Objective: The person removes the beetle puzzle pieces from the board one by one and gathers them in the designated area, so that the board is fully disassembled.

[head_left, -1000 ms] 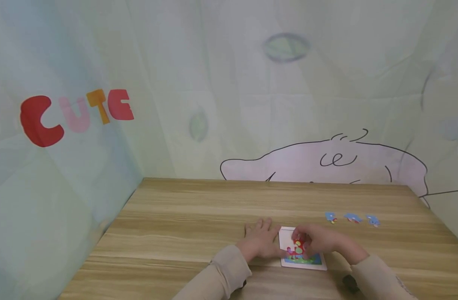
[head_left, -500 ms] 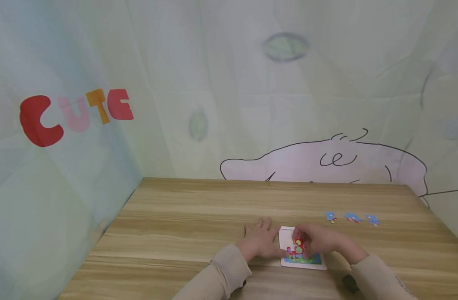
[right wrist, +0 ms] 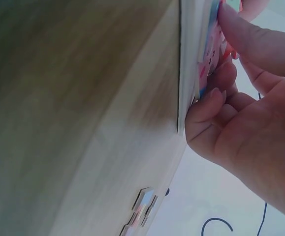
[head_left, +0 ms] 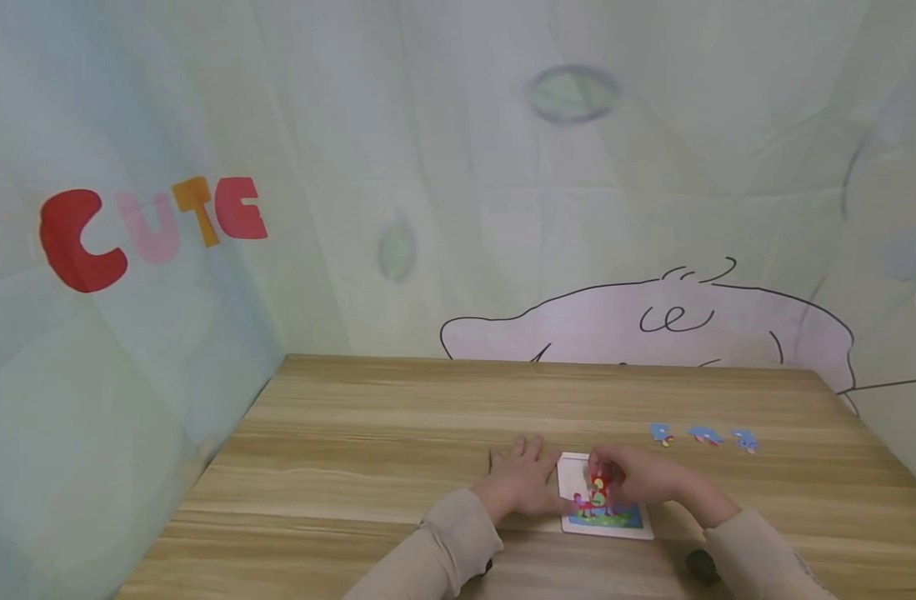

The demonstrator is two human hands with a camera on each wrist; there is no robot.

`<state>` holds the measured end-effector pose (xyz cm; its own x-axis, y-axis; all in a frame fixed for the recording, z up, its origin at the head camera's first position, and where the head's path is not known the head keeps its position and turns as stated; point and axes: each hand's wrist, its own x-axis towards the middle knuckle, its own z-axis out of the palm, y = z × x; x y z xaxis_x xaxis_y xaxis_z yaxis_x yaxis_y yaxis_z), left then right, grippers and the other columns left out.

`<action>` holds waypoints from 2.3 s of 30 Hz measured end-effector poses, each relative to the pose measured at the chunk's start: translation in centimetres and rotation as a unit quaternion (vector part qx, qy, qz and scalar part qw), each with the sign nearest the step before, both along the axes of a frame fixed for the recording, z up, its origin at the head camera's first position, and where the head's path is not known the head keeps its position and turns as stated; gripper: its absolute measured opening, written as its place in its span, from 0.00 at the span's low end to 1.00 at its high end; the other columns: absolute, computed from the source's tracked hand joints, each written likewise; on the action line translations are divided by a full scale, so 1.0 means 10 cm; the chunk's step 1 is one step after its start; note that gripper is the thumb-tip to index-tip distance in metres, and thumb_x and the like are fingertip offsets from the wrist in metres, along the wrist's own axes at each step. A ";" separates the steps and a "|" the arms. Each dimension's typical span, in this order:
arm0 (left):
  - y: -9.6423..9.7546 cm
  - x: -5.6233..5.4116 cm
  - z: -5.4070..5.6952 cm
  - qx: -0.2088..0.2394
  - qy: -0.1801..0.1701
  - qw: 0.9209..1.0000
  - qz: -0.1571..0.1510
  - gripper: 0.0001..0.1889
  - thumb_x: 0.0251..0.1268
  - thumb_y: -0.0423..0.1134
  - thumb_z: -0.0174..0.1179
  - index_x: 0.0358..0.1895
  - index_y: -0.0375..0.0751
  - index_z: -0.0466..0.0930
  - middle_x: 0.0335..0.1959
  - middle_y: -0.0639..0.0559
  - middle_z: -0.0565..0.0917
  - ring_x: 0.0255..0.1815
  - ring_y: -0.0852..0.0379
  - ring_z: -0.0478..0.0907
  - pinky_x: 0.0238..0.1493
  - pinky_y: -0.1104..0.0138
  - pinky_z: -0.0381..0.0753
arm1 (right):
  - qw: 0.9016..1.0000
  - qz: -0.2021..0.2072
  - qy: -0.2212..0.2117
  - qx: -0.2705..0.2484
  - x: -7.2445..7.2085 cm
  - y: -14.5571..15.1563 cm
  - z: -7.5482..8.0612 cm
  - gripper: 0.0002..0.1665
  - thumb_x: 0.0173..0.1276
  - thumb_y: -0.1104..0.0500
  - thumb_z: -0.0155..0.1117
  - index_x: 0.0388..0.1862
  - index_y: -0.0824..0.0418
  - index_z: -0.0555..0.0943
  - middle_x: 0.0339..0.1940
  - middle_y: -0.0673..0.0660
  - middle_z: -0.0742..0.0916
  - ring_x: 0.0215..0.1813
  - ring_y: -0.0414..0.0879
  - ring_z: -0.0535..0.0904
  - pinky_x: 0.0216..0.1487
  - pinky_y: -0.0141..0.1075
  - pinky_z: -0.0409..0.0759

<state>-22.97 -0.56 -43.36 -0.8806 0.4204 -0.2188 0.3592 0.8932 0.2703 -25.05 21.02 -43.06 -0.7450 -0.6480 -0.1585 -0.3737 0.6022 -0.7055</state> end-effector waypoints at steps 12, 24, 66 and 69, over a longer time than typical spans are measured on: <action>0.01 0.01 0.01 -0.012 0.009 1.000 -0.001 0.45 0.54 0.70 0.58 0.73 0.52 0.62 0.76 0.45 0.57 0.76 0.41 0.51 0.67 0.34 0.50 | 1.000 -0.003 0.010 0.014 0.02 0.00 0.02 0.21 0.50 0.78 0.57 0.40 0.57 0.76 0.33 0.50 0.77 0.36 0.46 0.71 0.35 0.33 0.71; 0.01 0.02 0.03 -0.008 0.008 1.000 -0.001 0.44 0.55 0.70 0.58 0.73 0.51 0.62 0.76 0.45 0.57 0.76 0.40 0.51 0.67 0.34 0.50 | 1.000 0.004 0.020 0.007 0.01 0.00 0.03 0.20 0.48 0.80 0.54 0.35 0.58 0.74 0.29 0.49 0.76 0.33 0.43 0.71 0.32 0.32 0.70; 0.01 0.02 0.00 -0.020 0.010 1.000 -0.007 0.45 0.56 0.70 0.56 0.74 0.52 0.60 0.77 0.45 0.55 0.77 0.41 0.50 0.67 0.34 0.50 | 0.999 -0.019 0.051 0.001 0.03 0.54 0.16 0.08 0.66 0.59 0.64 0.43 0.58 0.78 0.39 0.48 0.82 0.37 0.38 0.74 0.35 0.32 0.76; 0.01 0.02 0.01 -0.016 0.008 1.000 -0.008 0.45 0.56 0.70 0.56 0.74 0.52 0.59 0.77 0.45 0.55 0.77 0.40 0.49 0.67 0.34 0.50 | 0.999 -0.021 0.021 -0.025 0.03 0.63 0.18 0.10 0.67 0.60 0.62 0.46 0.62 0.77 0.36 0.51 0.82 0.31 0.40 0.74 0.29 0.32 0.75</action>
